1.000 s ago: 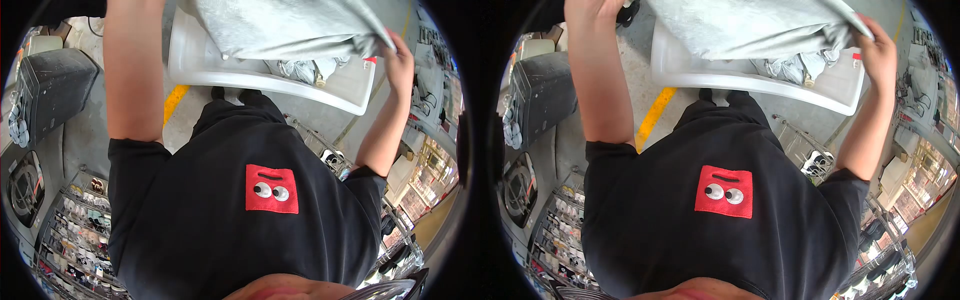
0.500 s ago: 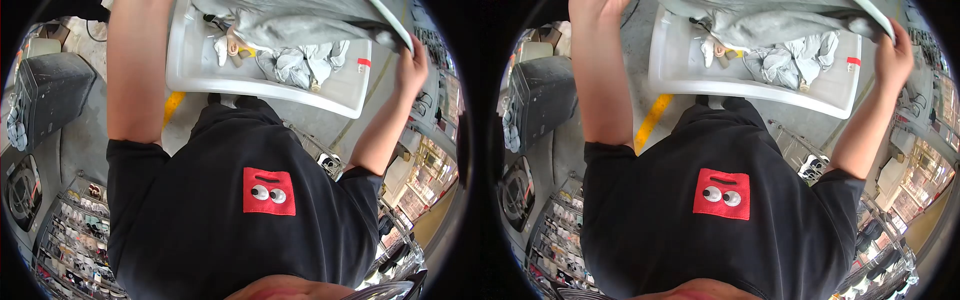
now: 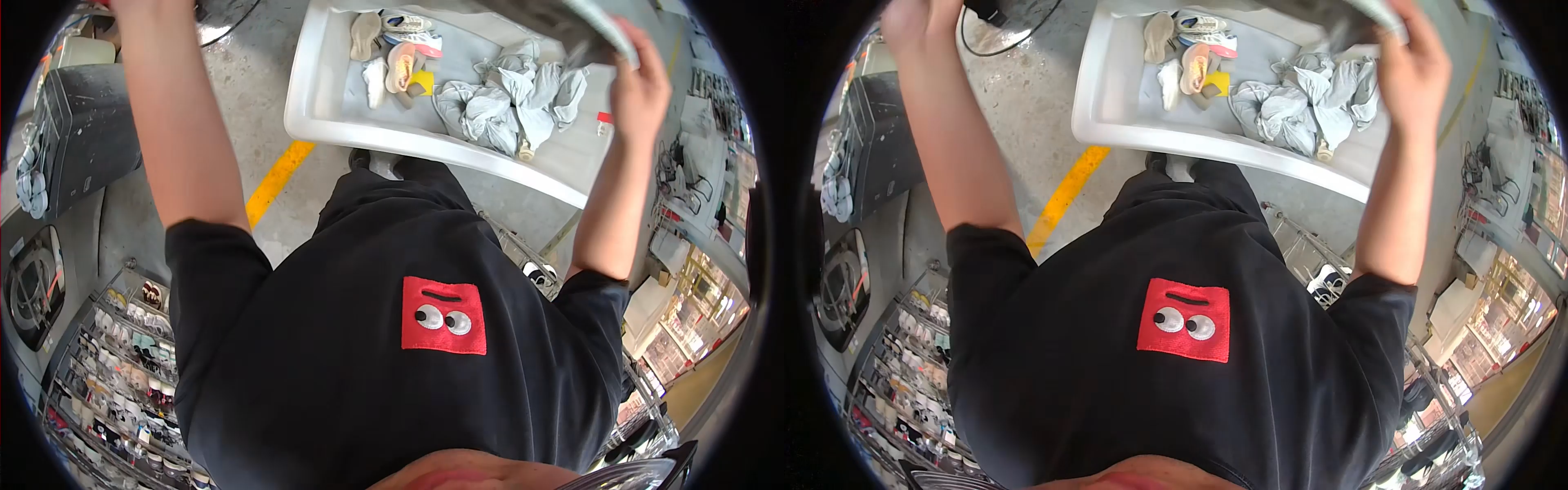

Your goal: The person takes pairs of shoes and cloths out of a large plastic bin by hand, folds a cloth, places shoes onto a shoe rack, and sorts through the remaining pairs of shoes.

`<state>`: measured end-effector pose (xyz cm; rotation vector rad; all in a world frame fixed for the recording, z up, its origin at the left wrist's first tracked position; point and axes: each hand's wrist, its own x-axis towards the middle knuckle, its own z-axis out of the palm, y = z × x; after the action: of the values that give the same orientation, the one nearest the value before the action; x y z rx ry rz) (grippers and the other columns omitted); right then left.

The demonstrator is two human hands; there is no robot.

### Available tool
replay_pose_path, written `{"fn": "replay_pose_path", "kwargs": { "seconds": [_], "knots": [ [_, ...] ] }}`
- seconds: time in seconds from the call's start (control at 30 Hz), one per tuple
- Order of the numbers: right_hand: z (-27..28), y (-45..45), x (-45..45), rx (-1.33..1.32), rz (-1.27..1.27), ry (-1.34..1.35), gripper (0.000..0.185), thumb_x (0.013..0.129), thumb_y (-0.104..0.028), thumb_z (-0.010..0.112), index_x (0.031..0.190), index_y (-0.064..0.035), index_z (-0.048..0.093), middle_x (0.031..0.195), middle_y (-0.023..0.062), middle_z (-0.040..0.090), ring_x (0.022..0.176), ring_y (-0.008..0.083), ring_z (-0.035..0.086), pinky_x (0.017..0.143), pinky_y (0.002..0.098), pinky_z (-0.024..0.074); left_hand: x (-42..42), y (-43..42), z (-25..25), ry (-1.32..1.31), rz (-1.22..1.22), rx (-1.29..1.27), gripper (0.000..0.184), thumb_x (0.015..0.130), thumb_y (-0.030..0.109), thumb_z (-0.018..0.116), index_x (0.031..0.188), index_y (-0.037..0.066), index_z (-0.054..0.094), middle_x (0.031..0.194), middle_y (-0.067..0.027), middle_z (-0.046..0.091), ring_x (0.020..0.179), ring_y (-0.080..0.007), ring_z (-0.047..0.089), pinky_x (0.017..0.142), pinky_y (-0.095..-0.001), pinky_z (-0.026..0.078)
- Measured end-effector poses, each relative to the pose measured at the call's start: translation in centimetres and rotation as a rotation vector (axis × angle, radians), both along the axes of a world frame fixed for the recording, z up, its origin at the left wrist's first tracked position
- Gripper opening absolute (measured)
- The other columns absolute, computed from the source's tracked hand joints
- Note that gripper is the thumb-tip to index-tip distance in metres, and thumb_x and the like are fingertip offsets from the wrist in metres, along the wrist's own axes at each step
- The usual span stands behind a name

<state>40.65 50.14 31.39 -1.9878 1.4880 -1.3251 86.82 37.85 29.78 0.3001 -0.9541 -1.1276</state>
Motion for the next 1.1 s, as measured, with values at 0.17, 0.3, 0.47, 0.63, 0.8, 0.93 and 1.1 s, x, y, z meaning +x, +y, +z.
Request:
{"fn": "replay_pose_path", "kwargs": {
  "seconds": [0.17, 0.3, 0.47, 0.63, 0.8, 0.93, 1.1],
  "knots": [
    [-13.5, 6.5, 6.4, 0.577, 0.482, 0.079, 0.033, 0.085, -0.006, 0.074, 0.118, -0.0057, 0.067, 0.112, 0.0104, 0.067, 0.112, 0.0269, 0.062, 0.099, 0.0368, 0.0488, 7.9, 9.5, -12.0, -0.082, 0.365, 0.616, 0.056, 0.066, -0.004, 0.050, 0.122, -0.001, 0.053, 0.121, -0.0169, 0.060, 0.118, -0.0362, 0.057, 0.105, -0.0505, 0.047],
    [-24.5, 9.9, 5.6, 0.746, 0.576, 0.252, 0.037, 0.089, -0.017, 0.072, 0.123, -0.0056, 0.063, 0.125, 0.0157, 0.064, 0.122, 0.0327, 0.057, 0.103, 0.0396, 0.0475, 13.3, 18.8, -30.5, -1.046, 0.512, 1.238, 0.043, 0.088, 0.011, 0.070, 0.130, 0.007, 0.062, 0.103, -0.0057, 0.062, 0.097, -0.0160, 0.059, 0.086, -0.0345, 0.049],
    [-38.0, 8.1, 0.4, 1.002, 0.345, 0.322, 0.040, 0.090, -0.028, 0.068, 0.124, -0.0068, 0.065, 0.128, 0.0169, 0.063, 0.122, 0.0359, 0.058, 0.105, 0.0422, 0.0461, 4.2, 21.7, -37.8, -1.090, 0.394, 1.210, 0.039, 0.089, 0.006, 0.066, 0.128, 0.007, 0.063, 0.114, -0.0087, 0.065, 0.103, -0.0157, 0.061, 0.086, -0.0313, 0.050],
    [-57.7, 3.5, -3.8, 1.178, 0.122, 0.309, 0.043, 0.089, -0.029, 0.069, 0.125, -0.0071, 0.065, 0.122, 0.0161, 0.067, 0.112, 0.0335, 0.065, 0.099, 0.0405, 0.0507, -11.0, 14.1, -44.3, -1.052, 0.132, 1.029, 0.032, 0.089, 0.004, 0.064, 0.120, 0.009, 0.066, 0.117, -0.0065, 0.066, 0.101, -0.0175, 0.063, 0.084, -0.0318, 0.053],
    [-76.3, -3.8, -5.4, 1.402, -0.063, 0.259, 0.051, 0.087, -0.032, 0.069, 0.130, -0.0065, 0.062, 0.116, 0.0171, 0.070, 0.107, 0.0321, 0.068, 0.094, 0.0406, 0.0533, -21.0, 4.5, -57.9, -1.505, -0.068, 0.975, 0.063, 0.087, 0.019, 0.072, 0.144, 0.008, 0.047, 0.142, -0.0142, 0.052, 0.126, -0.0309, 0.056, 0.102, -0.0412, 0.049],
    [-91.1, -5.8, -6.2, 1.449, -0.232, 0.189, 0.060, 0.084, -0.034, 0.072, 0.134, -0.0046, 0.057, 0.115, 0.0185, 0.070, 0.105, 0.0336, 0.069, 0.091, 0.0409, 0.0545, -23.3, -2.4, -73.5, -1.594, 0.005, 1.128, 0.105, 0.080, 0.038, 0.081, 0.157, 0.000, 0.021, 0.155, -0.0236, 0.036, 0.142, -0.0371, 0.039, 0.115, -0.0427, 0.038],
    [-95.2, -9.8, -3.1, 1.441, -0.294, 0.011, 0.057, 0.084, -0.032, 0.072, 0.130, -0.0010, 0.058, 0.120, 0.0210, 0.069, 0.112, 0.0360, 0.066, 0.096, 0.0421, 0.0524, -28.2, -10.2, -82.0, -1.680, 0.331, 1.109, 0.125, 0.070, 0.049, 0.087, 0.153, -0.011, 0.015, 0.152, -0.0308, 0.036, 0.138, -0.0396, 0.043, 0.114, -0.0438, 0.039]
  ]
}}
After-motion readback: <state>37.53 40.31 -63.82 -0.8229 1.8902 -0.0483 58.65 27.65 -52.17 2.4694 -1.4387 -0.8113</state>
